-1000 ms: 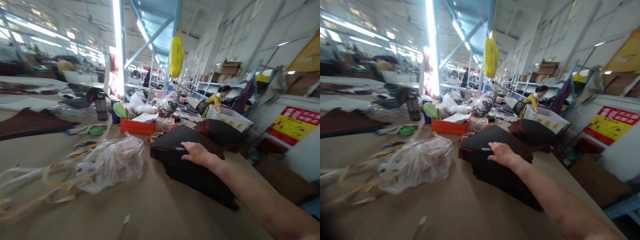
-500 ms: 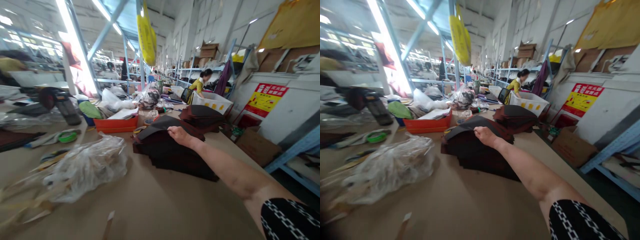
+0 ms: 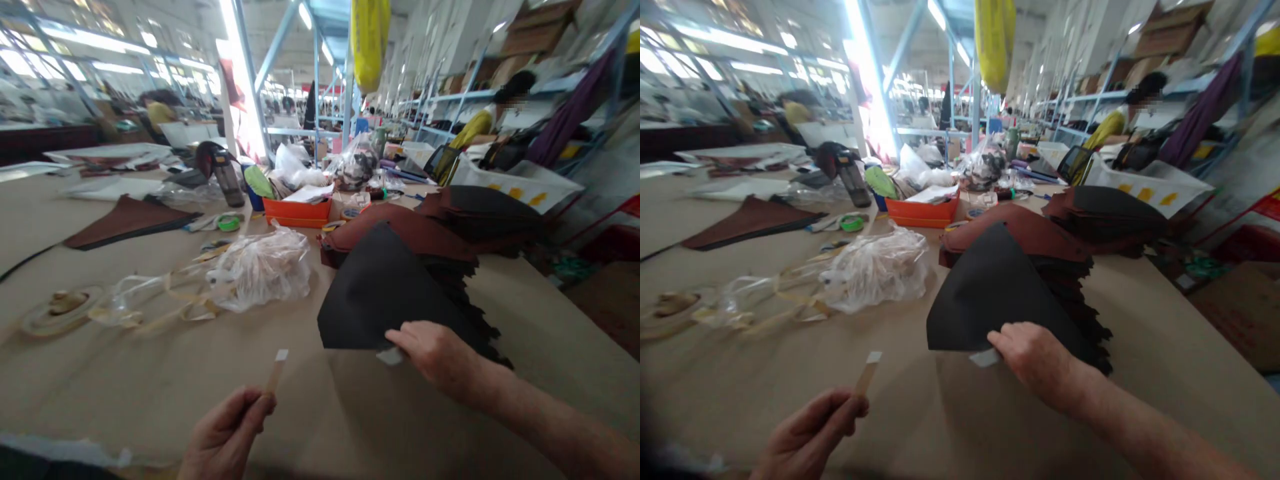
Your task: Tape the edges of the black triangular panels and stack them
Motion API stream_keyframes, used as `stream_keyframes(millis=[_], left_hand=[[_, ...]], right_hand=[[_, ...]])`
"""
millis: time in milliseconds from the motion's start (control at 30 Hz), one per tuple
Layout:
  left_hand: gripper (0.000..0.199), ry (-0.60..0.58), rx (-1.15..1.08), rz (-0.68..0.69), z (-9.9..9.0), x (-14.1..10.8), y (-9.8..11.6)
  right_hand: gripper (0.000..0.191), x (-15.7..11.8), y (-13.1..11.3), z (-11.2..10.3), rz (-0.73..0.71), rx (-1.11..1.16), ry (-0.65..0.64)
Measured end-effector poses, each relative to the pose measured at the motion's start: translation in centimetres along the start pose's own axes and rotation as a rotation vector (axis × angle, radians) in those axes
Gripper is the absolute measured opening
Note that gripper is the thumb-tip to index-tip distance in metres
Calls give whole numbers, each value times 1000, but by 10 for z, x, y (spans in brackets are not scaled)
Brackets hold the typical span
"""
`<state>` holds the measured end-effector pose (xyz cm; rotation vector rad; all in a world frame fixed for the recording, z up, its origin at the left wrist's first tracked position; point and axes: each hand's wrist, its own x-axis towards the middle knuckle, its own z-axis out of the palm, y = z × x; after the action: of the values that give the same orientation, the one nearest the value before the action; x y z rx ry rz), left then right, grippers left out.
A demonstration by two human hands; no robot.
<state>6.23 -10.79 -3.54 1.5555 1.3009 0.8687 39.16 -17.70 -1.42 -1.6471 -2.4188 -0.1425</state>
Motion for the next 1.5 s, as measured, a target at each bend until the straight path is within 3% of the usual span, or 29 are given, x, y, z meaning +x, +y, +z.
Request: stream_keyframes(millis=[100, 200, 367, 533, 667, 767, 967, 1067, 1167, 1267, 1333, 1500], left_hand=[[25, -126, 37, 17, 4, -11, 7], [26, -302, 103, 1, 13, -19, 14], [28, -509, 159, -58, 32, -30, 22], [26, -570, 231, -9, 42, -36, 22], [26, -573, 244, 60, 45, -38, 22], [17, -577, 217, 81, 49, -39, 24], [39, -521, 142, 171, 67, -36, 24], [32, -574, 109, 172, 77, -33, 23], [25, -638, 42, 92, 86, -30, 23], [26, -720, -31, -108, 90, -30, 22], [27, -791, -41, -200, 92, -31, 20], [25, -887, -2, -248, 100, -32, 16]], right_hand=[[36, -41, -46, 40, -14, 108, -99], [32, -61, -64, 56, 125, 332, -73], [31, -46, -61, 32, 615, 921, -45], [29, -16, -76, 13, 626, 1192, -98], [14, -5, -84, 19, 579, 1179, -124], [14, -5, -87, 24, 538, 1167, -107], [9, -13, -98, 33, 494, 1022, 21], [13, -18, -102, 37, 435, 950, 122], [15, -27, -106, 44, 309, 778, 224], [18, -37, -109, 53, 208, 619, 264], [20, -44, -111, 59, 187, 610, 267], [14, -61, -109, 62, 231, 730, 286]])
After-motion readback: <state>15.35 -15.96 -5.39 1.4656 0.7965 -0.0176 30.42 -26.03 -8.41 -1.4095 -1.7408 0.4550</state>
